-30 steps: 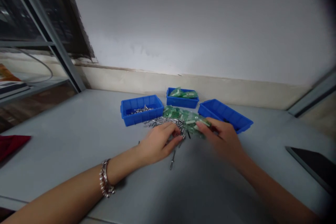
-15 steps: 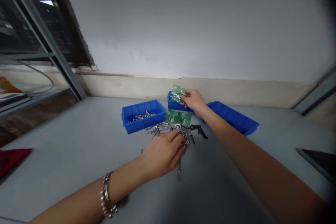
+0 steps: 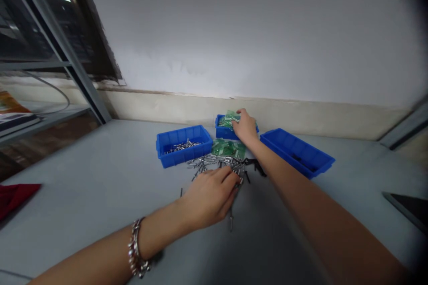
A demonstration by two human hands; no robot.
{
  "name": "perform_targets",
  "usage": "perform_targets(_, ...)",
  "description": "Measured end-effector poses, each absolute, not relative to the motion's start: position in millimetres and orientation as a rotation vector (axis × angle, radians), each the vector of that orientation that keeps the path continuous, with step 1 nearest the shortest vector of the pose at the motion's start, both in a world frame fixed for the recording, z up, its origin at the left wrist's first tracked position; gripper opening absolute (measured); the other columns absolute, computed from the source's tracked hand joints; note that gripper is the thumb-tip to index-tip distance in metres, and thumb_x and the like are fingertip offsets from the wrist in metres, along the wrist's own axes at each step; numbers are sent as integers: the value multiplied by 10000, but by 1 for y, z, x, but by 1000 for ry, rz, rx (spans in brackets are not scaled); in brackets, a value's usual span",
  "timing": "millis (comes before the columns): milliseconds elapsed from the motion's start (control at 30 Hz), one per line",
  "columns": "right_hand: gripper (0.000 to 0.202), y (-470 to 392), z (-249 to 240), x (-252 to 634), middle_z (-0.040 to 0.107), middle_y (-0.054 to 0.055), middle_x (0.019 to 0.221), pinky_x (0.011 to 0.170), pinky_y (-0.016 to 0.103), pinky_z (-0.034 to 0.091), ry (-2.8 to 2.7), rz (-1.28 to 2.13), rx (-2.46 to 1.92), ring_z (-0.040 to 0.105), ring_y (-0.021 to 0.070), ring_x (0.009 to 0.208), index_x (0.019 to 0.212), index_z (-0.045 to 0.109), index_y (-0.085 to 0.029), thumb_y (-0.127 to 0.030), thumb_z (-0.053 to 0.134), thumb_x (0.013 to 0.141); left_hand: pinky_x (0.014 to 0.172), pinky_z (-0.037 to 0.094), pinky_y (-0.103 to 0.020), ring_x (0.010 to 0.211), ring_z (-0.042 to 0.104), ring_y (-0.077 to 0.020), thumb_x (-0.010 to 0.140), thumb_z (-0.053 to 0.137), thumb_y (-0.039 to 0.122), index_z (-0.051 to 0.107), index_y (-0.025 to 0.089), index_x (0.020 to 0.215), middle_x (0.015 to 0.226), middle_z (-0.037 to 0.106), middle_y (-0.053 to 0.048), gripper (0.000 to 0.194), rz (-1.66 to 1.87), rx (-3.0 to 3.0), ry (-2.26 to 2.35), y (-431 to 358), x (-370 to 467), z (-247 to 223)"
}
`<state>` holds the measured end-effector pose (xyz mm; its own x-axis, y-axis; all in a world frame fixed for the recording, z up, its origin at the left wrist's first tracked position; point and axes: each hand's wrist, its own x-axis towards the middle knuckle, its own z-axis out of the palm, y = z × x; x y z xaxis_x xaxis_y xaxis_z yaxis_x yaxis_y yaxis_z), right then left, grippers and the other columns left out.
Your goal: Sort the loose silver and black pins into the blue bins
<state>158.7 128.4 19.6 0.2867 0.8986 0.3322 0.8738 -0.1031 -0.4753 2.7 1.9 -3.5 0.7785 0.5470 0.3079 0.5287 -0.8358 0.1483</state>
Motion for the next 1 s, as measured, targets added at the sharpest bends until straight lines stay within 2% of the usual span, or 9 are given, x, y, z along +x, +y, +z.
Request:
perform_targets(167, 360, 121, 20, 155, 614, 149, 982, 680, 361, 424, -1639, -51, -2010, 576, 287, 900, 1205, 423, -174, -222, 450, 849, 566, 432, -294, 698, 534, -187, 854, 334, 198, 506, 139, 958, 861, 538, -76, 210, 498, 2911, 891, 2, 3, -2)
perform_targets(367, 246, 125, 18, 152, 593, 149, 1003, 693, 369, 428, -1716, -129, -2076, 578, 277, 899, 1052, 573, -189, -269, 436, 864, 553, 421, -286, 680, 530, -182, 852, 331, 197, 509, 137, 935, 842, 534, -75, 206, 510, 2915, 889, 2, 4, -1)
perform_targets(700, 405, 117, 17, 150, 501, 167, 1083, 711, 375, 439, -1918, -214, -2039, 533, 292, 951, 1012, 624, -157, -462, 404, 862, 545, 415, -290, 677, 522, -179, 852, 343, 198, 500, 151, 937, 893, 519, -70, 185, 431, 2919, 909, 0, 2, -3)
perform_targets(800, 364, 114, 16, 151, 477, 163, 1097, 708, 370, 438, -1961, -239, -2006, 504, 297, 986, 1018, 621, -170, -418, 394, 879, 545, 417, -285, 676, 524, -176, 850, 341, 194, 499, 151, 945, 902, 521, -74, 189, 423, 2919, 907, 0, 3, -2)
perform_targets(1000, 312, 119, 10, 158, 502, 123, 1046, 708, 343, 432, -1972, -240, -1980, 535, 253, 934, 1112, 585, -258, -277, 350, 907, 561, 430, -284, 682, 532, -174, 845, 345, 190, 499, 152, 954, 911, 524, -77, 193, 418, 2915, 908, 1, 3, -1)
